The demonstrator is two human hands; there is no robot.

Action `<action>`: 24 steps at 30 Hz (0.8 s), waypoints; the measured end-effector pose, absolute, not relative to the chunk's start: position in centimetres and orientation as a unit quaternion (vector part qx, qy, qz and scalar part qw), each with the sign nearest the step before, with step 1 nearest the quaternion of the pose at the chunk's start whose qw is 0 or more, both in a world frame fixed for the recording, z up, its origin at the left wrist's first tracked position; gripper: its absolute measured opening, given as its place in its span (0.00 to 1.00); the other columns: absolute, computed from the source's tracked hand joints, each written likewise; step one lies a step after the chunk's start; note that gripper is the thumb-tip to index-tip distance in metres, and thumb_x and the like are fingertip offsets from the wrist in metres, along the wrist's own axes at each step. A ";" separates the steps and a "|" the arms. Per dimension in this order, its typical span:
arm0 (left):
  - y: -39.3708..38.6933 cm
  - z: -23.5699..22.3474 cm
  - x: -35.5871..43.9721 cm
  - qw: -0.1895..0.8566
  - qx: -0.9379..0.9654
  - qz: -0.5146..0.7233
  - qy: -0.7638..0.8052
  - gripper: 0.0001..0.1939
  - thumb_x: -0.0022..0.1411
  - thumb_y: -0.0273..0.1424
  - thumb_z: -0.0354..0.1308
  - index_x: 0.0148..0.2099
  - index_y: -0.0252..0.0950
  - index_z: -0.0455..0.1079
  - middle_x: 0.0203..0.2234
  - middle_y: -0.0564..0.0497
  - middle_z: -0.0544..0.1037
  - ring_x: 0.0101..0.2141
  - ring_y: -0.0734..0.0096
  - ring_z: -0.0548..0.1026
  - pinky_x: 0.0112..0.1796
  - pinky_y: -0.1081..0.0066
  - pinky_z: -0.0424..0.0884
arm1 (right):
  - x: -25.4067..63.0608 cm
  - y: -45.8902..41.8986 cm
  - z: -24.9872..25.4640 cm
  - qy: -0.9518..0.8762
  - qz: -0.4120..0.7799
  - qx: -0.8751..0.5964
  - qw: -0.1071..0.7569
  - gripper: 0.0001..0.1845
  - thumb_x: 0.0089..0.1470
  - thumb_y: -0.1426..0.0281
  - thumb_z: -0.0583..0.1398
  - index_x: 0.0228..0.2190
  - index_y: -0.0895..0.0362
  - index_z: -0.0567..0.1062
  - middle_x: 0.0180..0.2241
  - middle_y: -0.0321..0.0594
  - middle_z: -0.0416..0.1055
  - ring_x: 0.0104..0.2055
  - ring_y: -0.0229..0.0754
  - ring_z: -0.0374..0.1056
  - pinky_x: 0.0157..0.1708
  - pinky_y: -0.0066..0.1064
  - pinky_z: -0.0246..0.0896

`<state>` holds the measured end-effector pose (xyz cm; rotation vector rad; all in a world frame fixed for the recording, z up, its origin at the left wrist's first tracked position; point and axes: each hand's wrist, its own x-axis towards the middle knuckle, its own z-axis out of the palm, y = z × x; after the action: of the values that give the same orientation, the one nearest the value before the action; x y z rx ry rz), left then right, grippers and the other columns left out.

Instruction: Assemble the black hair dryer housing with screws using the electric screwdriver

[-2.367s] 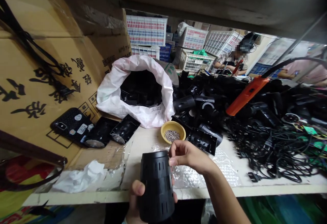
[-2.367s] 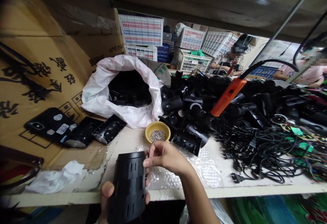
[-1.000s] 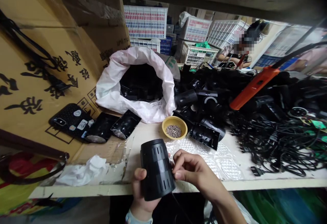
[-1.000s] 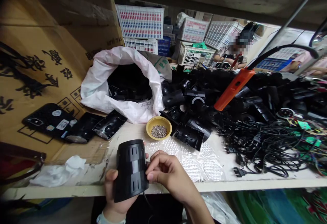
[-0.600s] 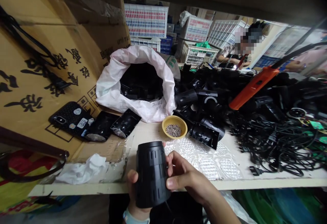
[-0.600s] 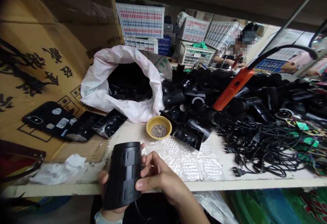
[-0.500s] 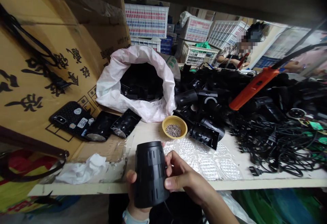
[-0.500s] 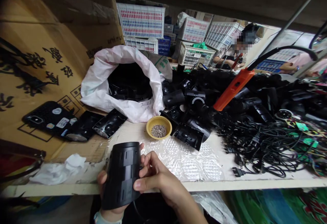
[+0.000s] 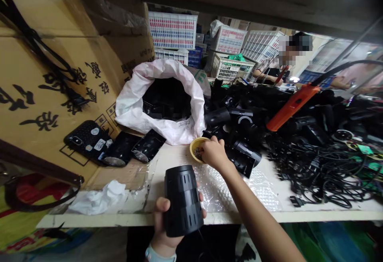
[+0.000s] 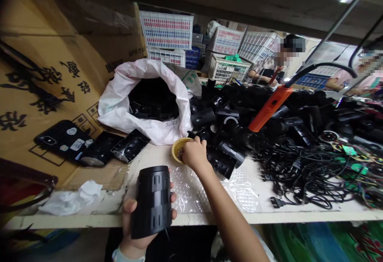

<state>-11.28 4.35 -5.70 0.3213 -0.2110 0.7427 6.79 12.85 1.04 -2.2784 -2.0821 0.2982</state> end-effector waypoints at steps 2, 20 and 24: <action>4.3 -5.9 -11.3 0.915 0.166 0.355 -0.095 0.21 0.59 0.35 0.57 0.53 0.35 0.75 0.48 0.42 0.78 0.45 0.58 0.77 0.49 0.63 0.71 | 6.6 12.8 0.8 -0.667 0.092 -0.739 0.016 0.08 0.50 0.79 0.57 0.28 0.59 0.77 0.37 0.49 0.76 0.48 0.53 0.58 0.41 0.40 0.42; 4.1 -6.0 -10.7 0.911 0.130 0.388 -0.052 0.12 0.60 0.33 0.59 0.43 0.38 0.80 0.53 0.44 0.76 0.51 0.57 0.76 0.50 0.58 0.73 | 7.2 12.1 0.7 -0.682 0.078 -0.727 0.009 0.06 0.49 0.78 0.59 0.31 0.61 0.76 0.42 0.48 0.75 0.48 0.52 0.59 0.39 0.40 0.43; 4.0 -6.1 -10.8 0.918 0.125 0.375 -0.041 0.11 0.59 0.32 0.60 0.43 0.39 0.81 0.51 0.44 0.78 0.51 0.56 0.76 0.48 0.60 0.74 | 7.2 12.1 0.9 -0.685 0.083 -0.724 -0.001 0.05 0.51 0.76 0.60 0.31 0.60 0.77 0.42 0.48 0.75 0.49 0.52 0.59 0.40 0.40 0.44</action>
<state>-10.79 3.96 -6.12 0.2569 -0.0851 0.7708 7.21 12.07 0.93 -2.2759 -2.1532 0.2598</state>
